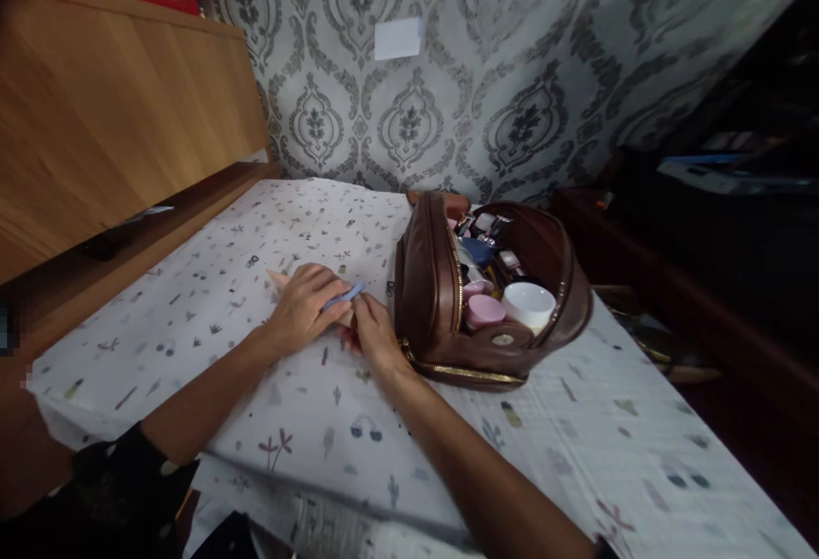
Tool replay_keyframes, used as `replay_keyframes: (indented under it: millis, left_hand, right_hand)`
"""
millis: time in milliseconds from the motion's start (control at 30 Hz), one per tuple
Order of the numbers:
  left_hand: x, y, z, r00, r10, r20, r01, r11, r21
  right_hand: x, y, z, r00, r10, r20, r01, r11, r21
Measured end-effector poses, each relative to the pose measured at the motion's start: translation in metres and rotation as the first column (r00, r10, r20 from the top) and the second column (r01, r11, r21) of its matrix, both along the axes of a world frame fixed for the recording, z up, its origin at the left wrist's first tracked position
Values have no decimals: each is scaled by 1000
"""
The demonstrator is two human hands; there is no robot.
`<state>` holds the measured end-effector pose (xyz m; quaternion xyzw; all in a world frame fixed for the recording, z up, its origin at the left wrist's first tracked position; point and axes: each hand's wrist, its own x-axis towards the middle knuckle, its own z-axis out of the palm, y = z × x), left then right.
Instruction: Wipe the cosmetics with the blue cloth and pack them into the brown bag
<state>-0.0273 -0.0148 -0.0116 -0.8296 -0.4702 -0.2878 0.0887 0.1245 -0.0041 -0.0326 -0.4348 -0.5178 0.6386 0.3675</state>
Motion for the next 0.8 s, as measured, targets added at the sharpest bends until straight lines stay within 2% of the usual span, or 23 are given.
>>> replay_keyframes:
  millis: [167, 333, 433, 600, 800]
  left_hand:
    - [-19, 11, -3, 973, 216, -84, -217, 976, -5]
    - [-38, 14, -3, 929, 364, -61, -363, 931, 28]
    - [-31, 8, -2, 940, 339, -40, -335, 939, 83]
    - [-10, 1, 1, 979, 151, -137, -130, 980, 154]
    - [-14, 0, 11, 967, 197, -162, -183, 978, 95]
  right_hand:
    - [1, -1, 5, 1000, 9, -17, -10, 997, -73]
    - [-1, 1, 5, 998, 40, -39, -41, 999, -27]
    - [-2, 0, 4, 999, 31, -41, -31, 1000, 2]
    - [-1, -5, 8, 997, 28, -66, -31, 999, -40]
    - [-1, -4, 18, 991, 59, -121, -84, 974, -212]
